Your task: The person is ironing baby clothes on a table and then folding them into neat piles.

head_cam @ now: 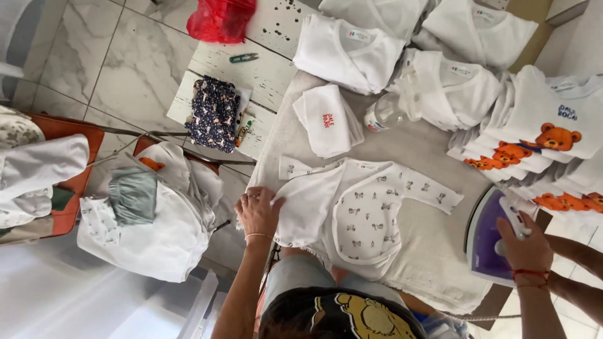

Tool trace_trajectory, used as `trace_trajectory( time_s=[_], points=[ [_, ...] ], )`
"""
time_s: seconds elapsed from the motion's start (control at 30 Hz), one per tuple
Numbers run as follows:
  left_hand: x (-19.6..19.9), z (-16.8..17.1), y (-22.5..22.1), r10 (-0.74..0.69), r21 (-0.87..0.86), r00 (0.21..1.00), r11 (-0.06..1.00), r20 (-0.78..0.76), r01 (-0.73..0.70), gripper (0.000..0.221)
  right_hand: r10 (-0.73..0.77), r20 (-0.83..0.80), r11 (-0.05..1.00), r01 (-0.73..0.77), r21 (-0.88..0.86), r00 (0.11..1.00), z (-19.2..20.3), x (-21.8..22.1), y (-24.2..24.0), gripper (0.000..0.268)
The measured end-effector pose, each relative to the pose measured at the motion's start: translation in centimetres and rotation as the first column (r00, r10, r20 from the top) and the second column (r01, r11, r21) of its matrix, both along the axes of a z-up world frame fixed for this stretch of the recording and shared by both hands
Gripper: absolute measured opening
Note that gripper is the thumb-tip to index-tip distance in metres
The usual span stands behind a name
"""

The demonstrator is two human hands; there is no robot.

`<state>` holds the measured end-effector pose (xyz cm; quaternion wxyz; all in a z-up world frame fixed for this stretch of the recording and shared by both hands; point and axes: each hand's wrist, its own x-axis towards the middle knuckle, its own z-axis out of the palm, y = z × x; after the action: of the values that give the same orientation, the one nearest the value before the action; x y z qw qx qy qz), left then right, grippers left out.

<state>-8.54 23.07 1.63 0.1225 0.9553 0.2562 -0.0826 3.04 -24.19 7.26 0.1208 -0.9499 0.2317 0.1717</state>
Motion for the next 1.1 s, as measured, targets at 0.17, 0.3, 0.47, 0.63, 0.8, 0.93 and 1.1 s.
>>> trace_trajectory(
  time_s=[0.17,0.3,0.47,0.63,0.8,0.93,1.1],
  points=[
    [2.0,5.6,-4.4,0.107,-0.465,0.978,0.867,-0.180,-0.181,0.019,0.352,0.424,0.927,-0.248,-0.281,0.835,2.4,-0.8,7.3,0.067],
    [3.8,13.0,-9.5,-0.333,-0.900,0.943,0.411,-0.004,0.142,0.032,0.227,0.561,0.861,-0.433,0.266,0.796,2.9,-2.4,14.6,0.020],
    [3.2,-0.4,-5.7,-0.012,-0.512,0.935,0.834,0.354,0.204,0.031,0.230,0.662,0.780,-0.542,0.313,0.713,0.0,-0.9,20.1,0.009],
    [4.5,-3.5,0.3,0.300,-0.330,0.942,0.914,0.150,-0.238,0.045,0.401,0.579,0.568,-0.689,0.451,0.710,-2.3,0.2,26.5,0.017],
    [5.5,-3.6,1.1,0.215,-0.286,0.933,0.949,0.287,-0.131,0.024,0.582,0.564,0.558,-0.792,0.248,0.586,-6.6,0.6,28.6,0.017],
    [5.2,-1.2,1.2,0.310,-0.478,0.777,0.878,0.548,-0.014,0.030,0.606,0.583,0.521,-0.824,0.221,0.540,-6.3,0.6,29.3,0.011],
    [5.0,-0.1,1.5,0.353,-0.775,0.926,0.545,-0.134,-0.320,0.028,0.619,0.588,0.529,-0.830,0.178,0.521,-7.1,0.5,30.1,0.006]
  ],
)
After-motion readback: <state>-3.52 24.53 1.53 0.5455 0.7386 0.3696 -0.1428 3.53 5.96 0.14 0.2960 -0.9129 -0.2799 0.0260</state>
